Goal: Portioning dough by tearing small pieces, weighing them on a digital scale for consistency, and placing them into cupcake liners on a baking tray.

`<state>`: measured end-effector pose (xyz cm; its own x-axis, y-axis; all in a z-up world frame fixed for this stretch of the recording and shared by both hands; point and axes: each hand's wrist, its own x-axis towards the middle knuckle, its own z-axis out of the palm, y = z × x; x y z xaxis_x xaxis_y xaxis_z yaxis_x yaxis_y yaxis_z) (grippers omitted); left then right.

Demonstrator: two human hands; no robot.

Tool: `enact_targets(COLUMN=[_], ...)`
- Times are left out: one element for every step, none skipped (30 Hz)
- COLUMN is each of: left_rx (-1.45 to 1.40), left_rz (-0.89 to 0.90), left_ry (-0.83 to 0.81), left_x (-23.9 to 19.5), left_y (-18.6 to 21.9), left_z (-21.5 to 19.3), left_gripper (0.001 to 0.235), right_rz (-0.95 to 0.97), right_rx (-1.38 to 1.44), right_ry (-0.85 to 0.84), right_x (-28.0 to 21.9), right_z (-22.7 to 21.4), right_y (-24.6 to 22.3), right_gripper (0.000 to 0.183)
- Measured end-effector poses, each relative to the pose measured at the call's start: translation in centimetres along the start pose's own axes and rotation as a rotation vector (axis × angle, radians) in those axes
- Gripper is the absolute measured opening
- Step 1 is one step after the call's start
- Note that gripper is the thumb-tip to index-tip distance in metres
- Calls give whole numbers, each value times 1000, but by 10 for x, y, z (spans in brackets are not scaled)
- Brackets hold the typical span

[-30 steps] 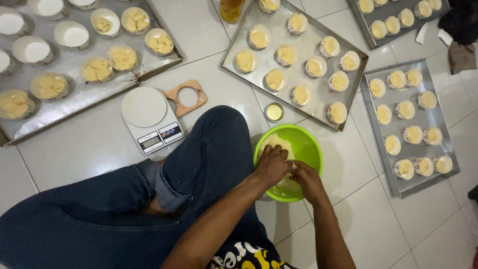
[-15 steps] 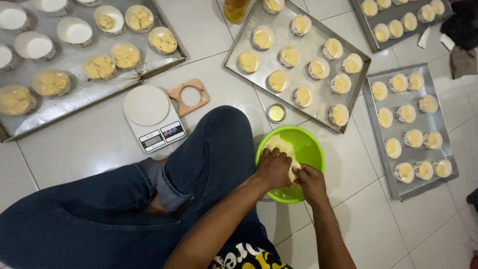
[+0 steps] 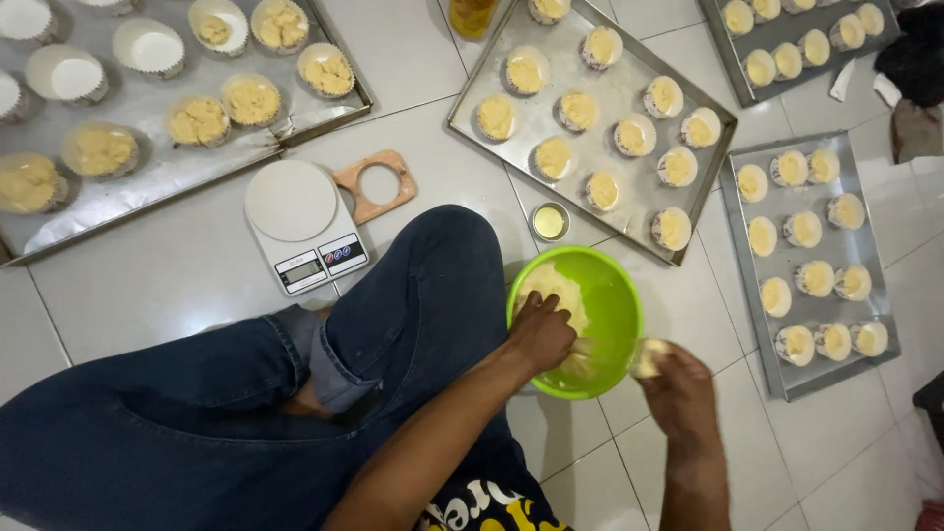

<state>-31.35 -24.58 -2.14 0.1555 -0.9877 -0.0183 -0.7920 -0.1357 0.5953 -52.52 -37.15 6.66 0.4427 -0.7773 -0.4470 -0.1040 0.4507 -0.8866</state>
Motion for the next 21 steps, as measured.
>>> enact_targets(left_rx=[-3, 52, 107, 109, 106, 100, 99, 84, 69, 69, 72, 74, 74, 83, 91, 90, 117, 142, 139, 138, 137], left_rz=[1, 1, 1, 13, 12, 7, 14, -4, -22, -32, -33, -35, -46, -31, -15, -11, -4, 5, 10, 30, 49], left_ry=[1, -57, -115, -117, -94, -67, -66, -61, -55, -48, -42, -40, -36, -31, -26, -29, -22, -16, -20, 2, 24], left_x=[1, 1, 2, 3, 3, 3, 4, 5, 6, 5, 4, 3, 3, 4, 7, 7, 9, 9, 7, 6, 4], left_y=[-1, -1, 0, -1, -2, -2, -2, -4, -7, -6, -5, -5, -7, -8, -8, -8, -8, -6, -5, -5, -5], left_z=[-1, -2, -3, -4, -5, -5, -1, 3, 6, 4, 2, 0, 2, 5, 7, 7, 6, 7, 5, 2, -1], left_gripper=[18, 16, 14, 14, 17, 21, 21, 23, 24, 24, 24, 24, 24, 23, 22, 22, 23, 23, 23, 23, 23], right_rz=[-1, -94, -187, -193, -223, -248, -251, -127, 2, -2, 18, 39, 36, 74, 111, 113, 86, 61, 65, 45, 26], right_rx=[-2, -54, -105, -102, -374, -651, -653, -856, -1057, -1062, -1111, -1157, -1161, -1093, -1024, -1022, -1021, -1021, -1020, -1026, -1033], right_ry=[2, -59, -120, -110, -96, -83, -76, -159, -238, -250, -201, -153, -165, -154, -144, -140, -134, -126, -119, -129, -138], right_x=[-2, -6, -9, -8, -8, -6, -8, -6, -4, 3, 11, 18, 21, 21, 22, 24, 27, 27, 27, 29, 30], right_z=[-2, -5, -8, 2, 11, 21, 35, 52, 69, 63, 57, 51, 51, 49, 47, 46, 46, 44, 43, 45, 46], right_y=[-13, -26, -40, -40, -39, -40, -34, -28, -22, -2, 18, 39, 43, 48, 53, 55, 57, 59, 59, 58, 58], right_gripper=[33, 25, 18, 18, 24, 31, 31, 52, 75, 75, 72, 68, 68, 67, 66, 66, 57, 49, 49, 44, 40])
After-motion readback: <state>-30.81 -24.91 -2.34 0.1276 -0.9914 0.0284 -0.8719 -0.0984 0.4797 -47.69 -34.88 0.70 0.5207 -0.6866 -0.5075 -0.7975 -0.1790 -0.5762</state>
